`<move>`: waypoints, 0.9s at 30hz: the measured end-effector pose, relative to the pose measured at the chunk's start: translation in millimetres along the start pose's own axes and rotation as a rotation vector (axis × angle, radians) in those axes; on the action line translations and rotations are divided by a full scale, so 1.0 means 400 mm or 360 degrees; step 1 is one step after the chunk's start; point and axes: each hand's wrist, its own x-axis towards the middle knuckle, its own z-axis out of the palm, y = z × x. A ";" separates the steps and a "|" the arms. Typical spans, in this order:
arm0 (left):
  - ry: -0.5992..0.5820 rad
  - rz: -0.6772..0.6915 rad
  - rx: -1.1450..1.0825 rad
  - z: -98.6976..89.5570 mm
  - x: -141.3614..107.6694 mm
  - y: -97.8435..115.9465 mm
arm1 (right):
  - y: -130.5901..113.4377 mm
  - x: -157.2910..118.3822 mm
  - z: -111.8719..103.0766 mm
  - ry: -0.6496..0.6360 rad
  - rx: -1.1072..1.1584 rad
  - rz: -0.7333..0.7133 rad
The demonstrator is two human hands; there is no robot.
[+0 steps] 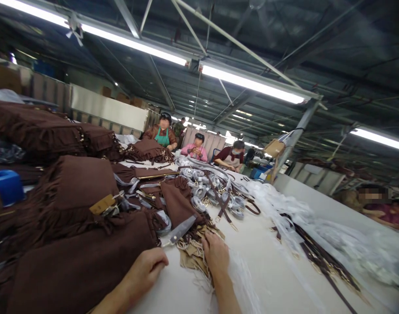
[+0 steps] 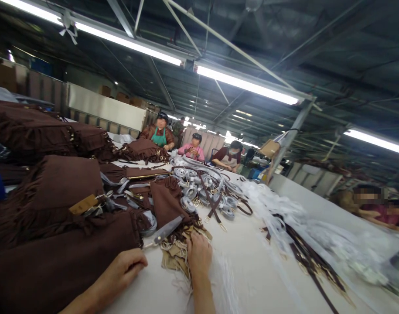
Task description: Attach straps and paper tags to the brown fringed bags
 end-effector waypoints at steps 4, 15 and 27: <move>0.0150 -0.0109 0.0313 -0.043 -0.003 0.008 | 0.000 -0.005 -0.001 0.0033 0.0029 0.0001; -0.0202 -0.0369 0.0818 -0.076 0.005 0.023 | 0.012 -0.004 -0.081 0.0150 0.0134 0.0160; -0.0110 -0.0448 0.0872 -0.046 0.008 0.008 | -0.061 0.279 -0.048 -0.0165 0.0121 0.0083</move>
